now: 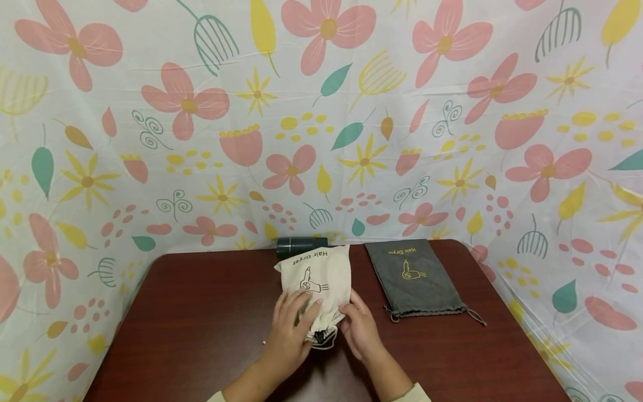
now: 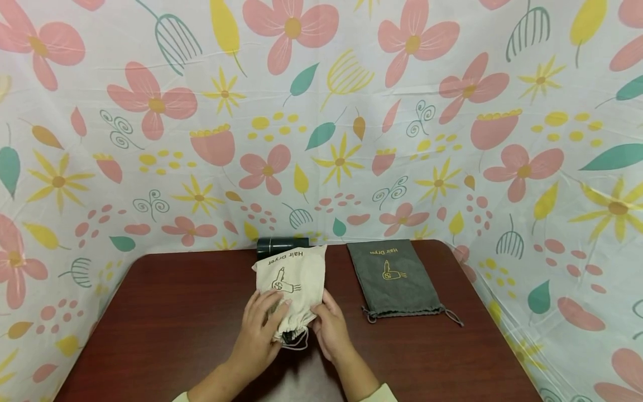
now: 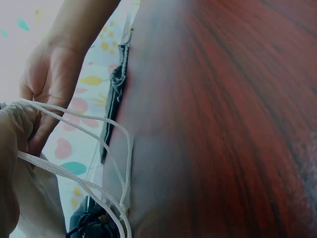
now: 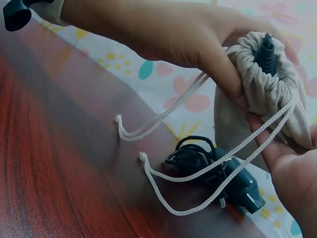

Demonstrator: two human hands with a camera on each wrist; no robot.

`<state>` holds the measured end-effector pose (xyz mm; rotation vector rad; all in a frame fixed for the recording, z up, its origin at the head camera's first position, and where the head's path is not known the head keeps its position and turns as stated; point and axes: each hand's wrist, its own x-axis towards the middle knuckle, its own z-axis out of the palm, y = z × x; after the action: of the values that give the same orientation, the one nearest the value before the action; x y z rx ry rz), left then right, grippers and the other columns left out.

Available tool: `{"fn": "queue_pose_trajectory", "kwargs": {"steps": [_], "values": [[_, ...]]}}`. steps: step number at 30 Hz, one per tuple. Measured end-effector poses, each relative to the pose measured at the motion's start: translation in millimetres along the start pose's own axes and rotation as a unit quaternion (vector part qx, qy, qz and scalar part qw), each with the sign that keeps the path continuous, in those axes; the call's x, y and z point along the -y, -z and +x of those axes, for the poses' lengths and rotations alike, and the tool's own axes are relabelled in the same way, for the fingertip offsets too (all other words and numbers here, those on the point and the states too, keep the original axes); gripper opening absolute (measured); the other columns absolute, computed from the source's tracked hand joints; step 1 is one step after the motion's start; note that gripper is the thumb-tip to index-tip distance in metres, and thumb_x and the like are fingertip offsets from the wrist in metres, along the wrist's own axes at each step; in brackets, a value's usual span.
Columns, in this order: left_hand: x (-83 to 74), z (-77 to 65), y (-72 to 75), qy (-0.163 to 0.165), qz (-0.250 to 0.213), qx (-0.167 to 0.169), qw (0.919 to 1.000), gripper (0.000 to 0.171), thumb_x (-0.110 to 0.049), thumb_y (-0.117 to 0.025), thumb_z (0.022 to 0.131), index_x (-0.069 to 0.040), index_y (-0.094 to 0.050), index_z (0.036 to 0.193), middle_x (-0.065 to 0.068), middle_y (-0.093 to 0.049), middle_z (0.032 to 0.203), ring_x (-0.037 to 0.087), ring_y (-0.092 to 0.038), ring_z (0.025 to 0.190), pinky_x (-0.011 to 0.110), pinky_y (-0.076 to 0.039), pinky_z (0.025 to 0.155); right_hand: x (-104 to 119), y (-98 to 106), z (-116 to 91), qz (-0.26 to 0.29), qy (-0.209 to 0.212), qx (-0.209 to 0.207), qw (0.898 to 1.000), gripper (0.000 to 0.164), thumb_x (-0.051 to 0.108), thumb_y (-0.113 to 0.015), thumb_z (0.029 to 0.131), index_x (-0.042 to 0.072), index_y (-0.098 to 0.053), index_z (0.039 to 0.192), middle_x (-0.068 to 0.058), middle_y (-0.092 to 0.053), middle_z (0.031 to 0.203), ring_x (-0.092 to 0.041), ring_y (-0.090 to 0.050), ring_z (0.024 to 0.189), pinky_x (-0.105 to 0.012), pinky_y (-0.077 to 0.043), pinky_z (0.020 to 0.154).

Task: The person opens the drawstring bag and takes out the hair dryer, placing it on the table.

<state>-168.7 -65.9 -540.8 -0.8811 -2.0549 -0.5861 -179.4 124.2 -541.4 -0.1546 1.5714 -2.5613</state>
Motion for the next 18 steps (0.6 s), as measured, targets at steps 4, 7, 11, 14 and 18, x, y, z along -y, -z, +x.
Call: {"fn": "queue_pose_trajectory", "kwargs": {"steps": [4,7,11,14,18], "values": [[-0.1,-1.8,-2.9,0.072,0.009,0.006,0.9973,0.088,-0.011,-0.074,0.061,-0.008,-0.052,0.146,0.026,-0.047,0.148,0.047,-0.044,0.138,0.068,-0.037,0.104,2.0,2.5,-1.4,0.01,0.003,-0.014,1.0,0.063,-0.003,-0.036,0.097,0.003,-0.024,0.159,0.001,-0.057,0.133,-0.009,-0.062,0.11,-0.027,-0.055,0.09],[-1.7,-3.6,-3.6,0.121,0.004,0.029,0.9922,0.095,-0.012,-0.08,0.061,-0.011,-0.048,0.15,0.028,-0.04,0.153,0.053,-0.04,0.14,0.069,-0.04,0.103,3.3,4.7,-3.3,0.006,0.002,-0.028,1.0,0.063,-0.002,-0.036,0.098,0.005,-0.024,0.159,0.003,-0.057,0.132,-0.01,-0.063,0.107,-0.027,-0.055,0.088],[-5.3,-5.2,-4.8,0.158,-0.009,0.058,0.9858,0.104,-0.005,-0.082,0.058,-0.019,-0.044,0.154,0.025,-0.039,0.156,0.048,-0.053,0.129,0.055,-0.054,0.091,4.9,7.4,-6.5,-0.001,0.0,-0.044,0.999,0.064,-0.001,-0.037,0.098,0.007,-0.025,0.16,0.003,-0.056,0.134,-0.011,-0.063,0.107,-0.028,-0.055,0.088],[-8.4,-6.5,-8.5,0.161,-0.029,0.063,0.9845,0.1,0.0,-0.08,0.062,-0.021,-0.044,0.154,0.023,-0.041,0.154,0.038,-0.064,0.113,0.039,-0.058,0.074,5.8,9.5,-9.2,-0.004,0.001,-0.055,0.998,0.063,-0.002,-0.037,0.098,0.007,-0.026,0.159,0.002,-0.055,0.134,-0.011,-0.063,0.108,-0.029,-0.055,0.089],[-11.2,-9.7,-14.4,0.148,-0.061,0.058,0.9854,0.091,0.002,-0.079,0.069,-0.02,-0.046,0.152,0.022,-0.042,0.152,0.033,-0.067,0.103,0.035,-0.057,0.069,5.9,12.8,-13.1,-0.01,-0.003,-0.068,0.998,0.063,-0.003,-0.037,0.098,0.006,-0.026,0.159,0.002,-0.053,0.135,-0.011,-0.062,0.108,-0.028,-0.055,0.089]]}}
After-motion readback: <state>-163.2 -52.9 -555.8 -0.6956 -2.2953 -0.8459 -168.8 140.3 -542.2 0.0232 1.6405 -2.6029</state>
